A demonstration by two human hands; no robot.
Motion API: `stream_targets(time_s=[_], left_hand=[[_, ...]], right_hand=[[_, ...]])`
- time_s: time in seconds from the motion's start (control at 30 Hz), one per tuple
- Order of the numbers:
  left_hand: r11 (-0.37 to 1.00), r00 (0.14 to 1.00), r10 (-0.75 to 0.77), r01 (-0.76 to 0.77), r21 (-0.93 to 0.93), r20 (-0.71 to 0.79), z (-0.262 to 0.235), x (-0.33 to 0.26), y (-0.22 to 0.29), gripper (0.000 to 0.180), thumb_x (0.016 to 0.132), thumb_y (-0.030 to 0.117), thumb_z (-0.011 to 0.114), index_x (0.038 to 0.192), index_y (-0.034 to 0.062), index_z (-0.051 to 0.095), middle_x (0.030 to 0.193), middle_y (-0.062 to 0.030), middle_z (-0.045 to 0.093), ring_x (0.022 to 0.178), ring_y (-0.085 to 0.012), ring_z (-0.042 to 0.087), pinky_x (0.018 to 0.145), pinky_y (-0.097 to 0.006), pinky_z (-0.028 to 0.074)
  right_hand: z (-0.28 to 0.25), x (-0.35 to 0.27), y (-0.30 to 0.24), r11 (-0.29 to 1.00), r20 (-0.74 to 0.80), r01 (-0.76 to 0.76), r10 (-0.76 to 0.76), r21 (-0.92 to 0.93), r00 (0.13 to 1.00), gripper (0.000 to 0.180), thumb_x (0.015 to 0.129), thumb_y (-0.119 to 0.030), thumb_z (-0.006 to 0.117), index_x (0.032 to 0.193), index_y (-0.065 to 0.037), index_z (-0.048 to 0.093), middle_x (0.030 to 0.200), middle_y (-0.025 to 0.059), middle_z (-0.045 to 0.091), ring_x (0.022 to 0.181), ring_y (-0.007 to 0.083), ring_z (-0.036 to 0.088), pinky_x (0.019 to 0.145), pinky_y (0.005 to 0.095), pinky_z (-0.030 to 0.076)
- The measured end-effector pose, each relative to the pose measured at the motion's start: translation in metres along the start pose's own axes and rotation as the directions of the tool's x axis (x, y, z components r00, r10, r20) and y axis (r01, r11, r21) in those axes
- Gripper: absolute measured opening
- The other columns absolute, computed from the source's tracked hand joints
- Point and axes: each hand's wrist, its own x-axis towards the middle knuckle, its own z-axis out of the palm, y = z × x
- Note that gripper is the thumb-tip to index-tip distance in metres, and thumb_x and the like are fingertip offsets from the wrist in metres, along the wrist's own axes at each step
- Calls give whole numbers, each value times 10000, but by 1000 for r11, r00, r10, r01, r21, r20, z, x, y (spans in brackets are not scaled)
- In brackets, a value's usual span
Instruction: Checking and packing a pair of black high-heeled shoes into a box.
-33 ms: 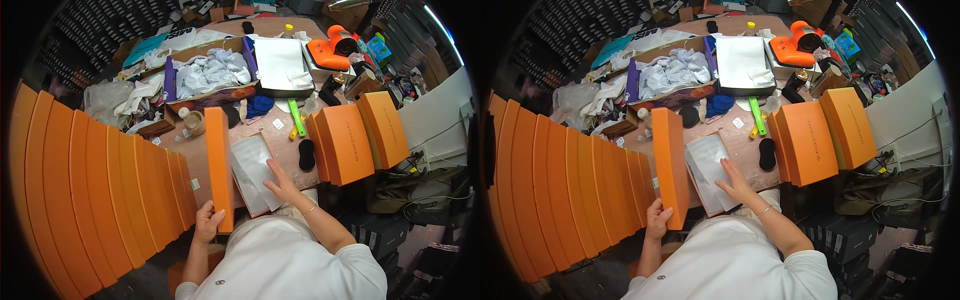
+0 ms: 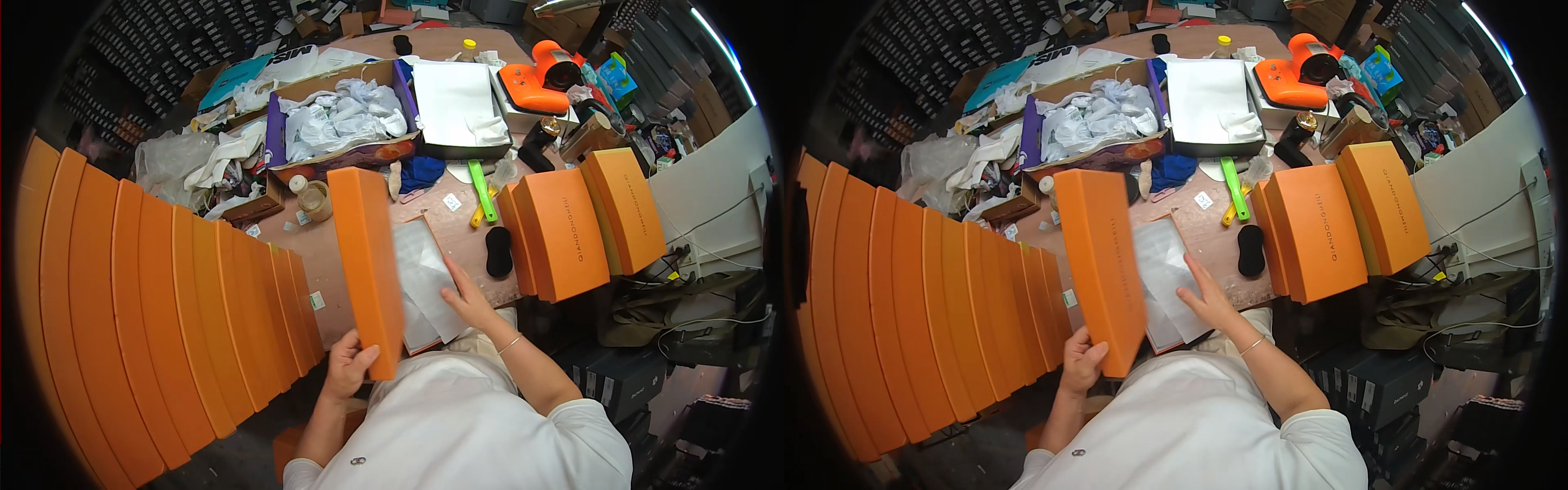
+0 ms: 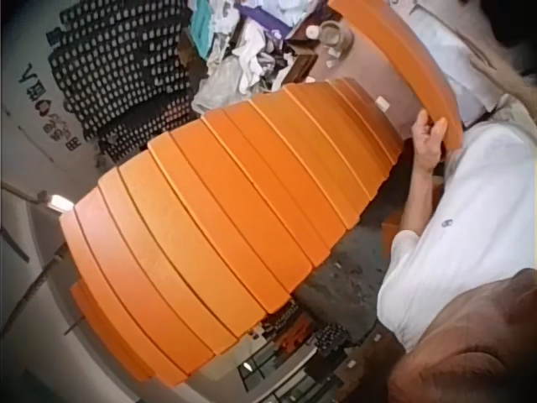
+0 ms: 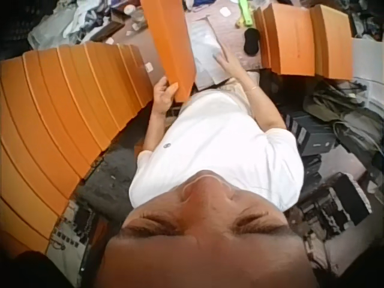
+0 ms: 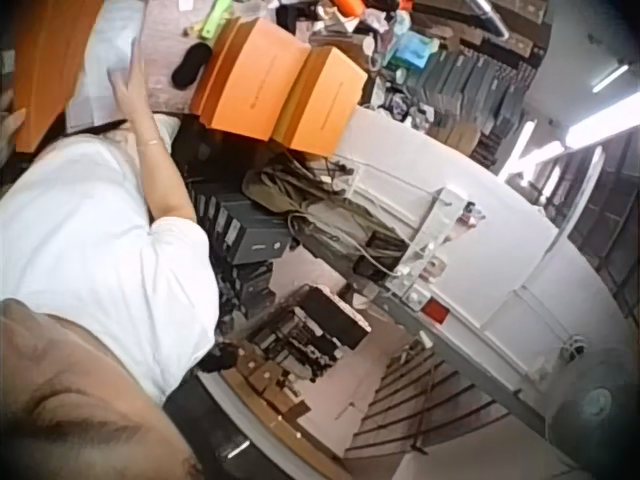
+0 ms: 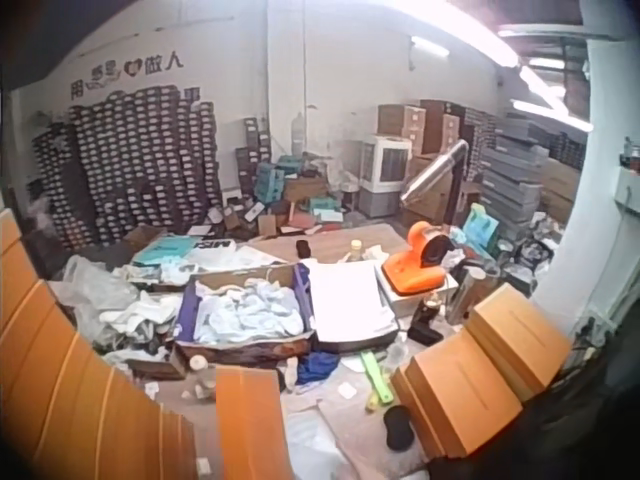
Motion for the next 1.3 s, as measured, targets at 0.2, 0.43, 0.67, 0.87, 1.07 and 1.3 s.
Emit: stream_targets(time_s=[0.2, 0.43, 0.67, 0.87, 1.07, 1.3], left_hand=[[812, 998, 62, -54, 581, 5, 8, 32, -102, 557, 920, 226, 629, 1373, 12, 385, 1291, -146, 483, 1194, -246, 490, 987, -352, 421], [938, 945, -166, 239, 250, -281, -52, 55, -160, 558, 967, 295, 558, 1378, -28, 363, 1257, -144, 524, 1176, -226, 500, 983, -362, 415], [947, 947, -312, 316, 49, -70, -29, 65, -127, 376, 952, 238, 586, 1244, 18, 493, 1142, -80, 588, 1030, -153, 571, 894, -316, 475], [980, 872, -21, -80, 184, 489, 113, 85, -47, 851, 901, 126, 636, 1514, 74, 47, 1406, -203, 412, 1186, -232, 512, 1002, -345, 432], [816, 783, 15, -369, 445, 622, 123, 78, -20, 677, 914, 215, 623, 1463, 40, 268, 1297, -179, 507, 1078, -250, 575, 939, -357, 469], [552, 851, 172, -501, 667, 497, 70, 47, 19, 545, 913, 266, 602, 1348, -15, 434, 1221, -221, 557, 1001, -301, 612, 893, -379, 484]], right_hand=[[-56, -12, 47, 862, -96, -457, 485, 222, 869, 509, 960, -418, 503, 1171, 35, 600, 948, 140, 700, 826, 204, 681, 746, 341, 524], [12, 20, 58, 909, -33, -417, 416, -28, 909, 568, 861, -490, 598, 1182, -22, 623, 1059, 267, 638, 1026, 364, 620, 882, 413, 479], [-32, -4, 32, 977, 83, -160, 150, 141, 985, 806, 825, -392, 697, 1464, -80, 318, 1448, 223, 310, 1345, 342, 320, 1090, 381, 288], [-254, -59, -80, 877, -103, -215, 283, 429, 953, 627, 864, -77, 629, 1418, 13, 351, 1357, 102, 478, 1200, 169, 479, 1001, 299, 404], [-252, -15, -193, 848, -413, 218, -441, -484, 797, 469, 908, -183, 601, 1327, -9, 481, 1405, 150, 449, 1305, 285, 431, 1037, 402, 385], [-31, 63, -509, -326, 230, 892, -937, -312, -262, 619, 740, -272, 722, 1317, -184, 517, 1326, 180, 419, 1224, 348, 446, 980, 455, 413]])
